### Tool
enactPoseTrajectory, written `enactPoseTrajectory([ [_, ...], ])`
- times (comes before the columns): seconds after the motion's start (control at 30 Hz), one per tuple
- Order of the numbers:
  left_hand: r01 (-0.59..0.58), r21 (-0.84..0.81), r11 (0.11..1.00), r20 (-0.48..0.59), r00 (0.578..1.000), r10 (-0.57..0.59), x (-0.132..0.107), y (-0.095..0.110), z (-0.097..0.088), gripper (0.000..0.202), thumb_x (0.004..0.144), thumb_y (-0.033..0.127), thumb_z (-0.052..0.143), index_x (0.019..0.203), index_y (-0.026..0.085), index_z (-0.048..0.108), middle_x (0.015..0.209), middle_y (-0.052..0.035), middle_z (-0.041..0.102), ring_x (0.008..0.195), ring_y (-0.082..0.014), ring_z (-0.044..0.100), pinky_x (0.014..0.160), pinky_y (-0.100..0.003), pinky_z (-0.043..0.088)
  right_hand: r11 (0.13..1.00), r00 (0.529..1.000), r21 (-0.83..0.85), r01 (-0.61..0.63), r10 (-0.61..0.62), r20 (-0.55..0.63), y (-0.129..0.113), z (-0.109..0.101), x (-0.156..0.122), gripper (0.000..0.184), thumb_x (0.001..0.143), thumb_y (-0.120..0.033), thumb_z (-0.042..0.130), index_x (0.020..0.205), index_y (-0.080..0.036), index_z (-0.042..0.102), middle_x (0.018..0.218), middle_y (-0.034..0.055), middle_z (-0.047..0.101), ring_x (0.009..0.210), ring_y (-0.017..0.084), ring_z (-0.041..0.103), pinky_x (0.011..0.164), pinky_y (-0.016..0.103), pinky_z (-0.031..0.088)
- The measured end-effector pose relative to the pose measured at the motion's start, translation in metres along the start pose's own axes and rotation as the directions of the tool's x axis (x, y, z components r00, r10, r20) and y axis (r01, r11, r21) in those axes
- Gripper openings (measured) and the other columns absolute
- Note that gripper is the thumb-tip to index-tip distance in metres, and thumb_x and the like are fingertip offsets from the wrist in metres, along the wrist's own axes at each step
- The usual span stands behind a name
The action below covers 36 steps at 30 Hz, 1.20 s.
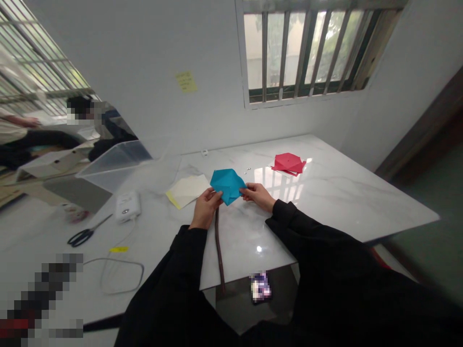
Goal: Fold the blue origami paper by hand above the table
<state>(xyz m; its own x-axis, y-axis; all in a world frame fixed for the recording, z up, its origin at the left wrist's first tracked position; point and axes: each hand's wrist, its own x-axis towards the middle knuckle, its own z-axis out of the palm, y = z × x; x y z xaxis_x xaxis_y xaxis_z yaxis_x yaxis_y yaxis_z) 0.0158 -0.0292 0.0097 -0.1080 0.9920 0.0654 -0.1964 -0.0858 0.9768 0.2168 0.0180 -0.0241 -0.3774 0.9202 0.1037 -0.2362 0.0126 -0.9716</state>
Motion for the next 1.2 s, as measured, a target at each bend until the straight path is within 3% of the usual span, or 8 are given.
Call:
enactPoseTrajectory([
  [0.27,-0.019,0.011,1.000,-0.036,0.999,0.020,0.002,0.000,-0.003,0.044,0.064,0.038,0.086,0.097,0.017,0.065,0.093,-0.0048,0.071,0.079,-0.0161,0.067,0.072,-0.027,0.054,0.982,0.997,0.172,-0.076,0.077,0.001,-0.012,-0.001,-0.003,0.052,0.079,-0.067,0.066,0.101,-0.020,0.064,0.092,0.0041,0.064,0.075,0.014,0.066,0.060,0.023,0.050],
  [0.37,-0.021,-0.025,0.999,-0.077,0.997,0.019,0.004,-0.001,-0.005,0.042,0.063,0.038,0.086,0.093,0.018,0.064,0.088,-0.0032,0.070,0.074,-0.0144,0.065,0.069,-0.026,0.053,0.988,0.998,0.142,-0.058,0.061,-0.015,-0.013,0.000,-0.004,0.051,0.080,-0.066,0.066,0.102,-0.021,0.062,0.095,0.0046,0.064,0.074,0.014,0.064,0.060,0.023,0.050],
  [0.47,-0.012,-0.056,0.998,-0.125,0.992,0.005,0.006,-0.001,-0.006,0.043,0.061,0.039,0.087,0.090,0.018,0.063,0.086,-0.0018,0.068,0.071,-0.0127,0.064,0.067,-0.024,0.052,0.997,0.992,-0.029,0.069,-0.071,-0.108,-0.014,0.001,-0.007,0.044,0.076,-0.060,0.073,0.088,-0.021,0.058,0.083,0.0004,0.059,0.068,0.012,0.056,0.059,0.024,0.047],
  [0.6,0.000,-0.047,0.999,-0.163,0.987,-0.008,0.007,0.000,-0.007,0.045,0.062,0.046,0.086,0.086,0.019,0.060,0.080,0.0013,0.064,0.066,-0.0111,0.062,0.061,-0.022,0.050,0.904,0.937,-0.337,0.262,-0.322,-0.133,-0.023,0.007,-0.018,0.039,0.076,-0.051,0.076,0.072,-0.020,0.053,0.064,-0.0043,0.045,0.060,0.011,0.042,0.059,0.025,0.039],
  [0.7,0.004,-0.046,0.999,-0.174,0.985,-0.012,0.006,0.001,-0.005,0.048,0.062,0.050,0.085,0.086,0.019,0.059,0.078,0.0023,0.062,0.064,-0.0110,0.061,0.059,-0.022,0.050,0.857,0.937,-0.408,0.315,-0.348,-0.008,-0.029,0.015,-0.027,0.031,0.079,-0.045,0.074,0.095,-0.021,0.064,0.063,-0.0059,0.045,0.058,0.011,0.040,0.061,0.025,0.038],
  [0.83,0.025,0.012,1.000,-0.142,0.990,-0.023,0.004,0.001,-0.001,0.049,0.061,0.049,0.085,0.091,0.019,0.060,0.079,0.0010,0.064,0.062,-0.0115,0.061,0.054,-0.021,0.047,0.805,0.930,-0.470,0.361,-0.347,0.121,-0.026,0.019,-0.030,0.048,0.081,-0.038,0.072,0.126,-0.025,0.062,0.065,-0.0067,0.046,0.059,0.011,0.042,0.065,0.026,0.040],
  [1.03,0.043,0.059,0.997,-0.095,0.995,-0.037,0.003,0.001,0.002,0.045,0.063,0.045,0.084,0.090,0.018,0.061,0.077,-0.0001,0.064,0.058,-0.0109,0.060,0.050,-0.021,0.045,0.780,0.934,-0.537,0.323,-0.355,0.046,-0.019,0.013,-0.024,0.023,0.086,-0.043,0.067,0.095,-0.022,0.075,0.060,-0.0039,0.045,0.058,0.012,0.039,0.063,0.028,0.037],
  [1.2,0.023,0.070,0.997,-0.134,0.991,-0.014,0.005,-0.002,-0.001,0.043,0.062,0.043,0.084,0.087,0.017,0.061,0.073,0.0013,0.061,0.052,-0.0093,0.056,0.041,-0.019,0.037,0.793,0.941,-0.526,0.308,-0.336,0.045,-0.021,0.013,-0.025,0.022,0.087,-0.043,0.067,0.095,-0.024,0.075,0.060,-0.0040,0.044,0.059,0.012,0.037,0.063,0.027,0.036],
])
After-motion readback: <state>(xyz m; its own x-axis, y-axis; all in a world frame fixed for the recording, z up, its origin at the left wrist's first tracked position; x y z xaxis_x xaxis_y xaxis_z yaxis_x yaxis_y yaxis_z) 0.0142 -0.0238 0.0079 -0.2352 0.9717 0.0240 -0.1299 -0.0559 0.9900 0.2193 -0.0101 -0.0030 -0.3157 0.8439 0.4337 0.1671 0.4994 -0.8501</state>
